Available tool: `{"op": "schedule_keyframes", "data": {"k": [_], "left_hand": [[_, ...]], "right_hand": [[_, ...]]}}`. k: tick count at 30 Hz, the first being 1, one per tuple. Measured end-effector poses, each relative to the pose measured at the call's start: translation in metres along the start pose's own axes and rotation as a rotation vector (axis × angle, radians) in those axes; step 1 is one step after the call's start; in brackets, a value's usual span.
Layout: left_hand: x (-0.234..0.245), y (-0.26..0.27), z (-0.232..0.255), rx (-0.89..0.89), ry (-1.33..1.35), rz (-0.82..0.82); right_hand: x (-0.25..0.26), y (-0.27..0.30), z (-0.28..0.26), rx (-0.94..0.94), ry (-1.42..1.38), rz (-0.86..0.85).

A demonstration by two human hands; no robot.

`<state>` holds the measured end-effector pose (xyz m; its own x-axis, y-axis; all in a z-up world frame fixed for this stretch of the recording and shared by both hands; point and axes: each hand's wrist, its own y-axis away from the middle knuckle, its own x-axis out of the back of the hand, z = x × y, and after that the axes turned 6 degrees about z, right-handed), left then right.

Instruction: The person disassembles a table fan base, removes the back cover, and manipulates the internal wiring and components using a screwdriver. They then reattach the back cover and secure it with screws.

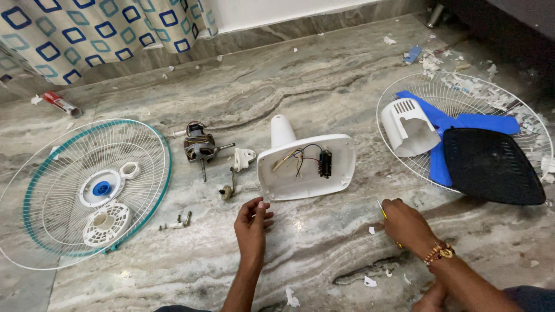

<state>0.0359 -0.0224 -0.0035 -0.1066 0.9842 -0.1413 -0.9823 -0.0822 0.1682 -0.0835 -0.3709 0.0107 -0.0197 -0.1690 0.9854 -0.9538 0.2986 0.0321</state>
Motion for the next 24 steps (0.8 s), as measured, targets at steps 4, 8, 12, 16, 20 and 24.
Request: {"op": "schedule_keyframes", "data": {"k": [4,8,12,16,20,24], "left_hand": [[0.001,-0.001,-0.003,-0.007,0.004,-0.002],[0.002,-0.003,-0.005,-0.005,-0.006,0.002],[0.002,-0.001,-0.008,-0.02,-0.007,-0.02],[0.004,0.005,-0.004,-0.031,-0.093,-0.024],[0.001,0.011,0.007,-0.082,-0.233,-0.026],[0.002,0.028,0.023,-0.216,-0.442,-0.009]], "right_hand": [[0.008,-0.003,-0.007,-0.045,-0.16,0.037],[0.025,-0.009,-0.017,-0.078,-0.449,0.254],[0.029,-0.017,-0.038,-0.354,-1.162,0.298],[0.026,-0.016,-0.066,-0.58,-1.489,0.185],[0.04,-0.012,-0.078,-0.5,-1.523,0.02],[0.047,-0.006,-0.088,-0.501,-1.434,-0.238]]}}
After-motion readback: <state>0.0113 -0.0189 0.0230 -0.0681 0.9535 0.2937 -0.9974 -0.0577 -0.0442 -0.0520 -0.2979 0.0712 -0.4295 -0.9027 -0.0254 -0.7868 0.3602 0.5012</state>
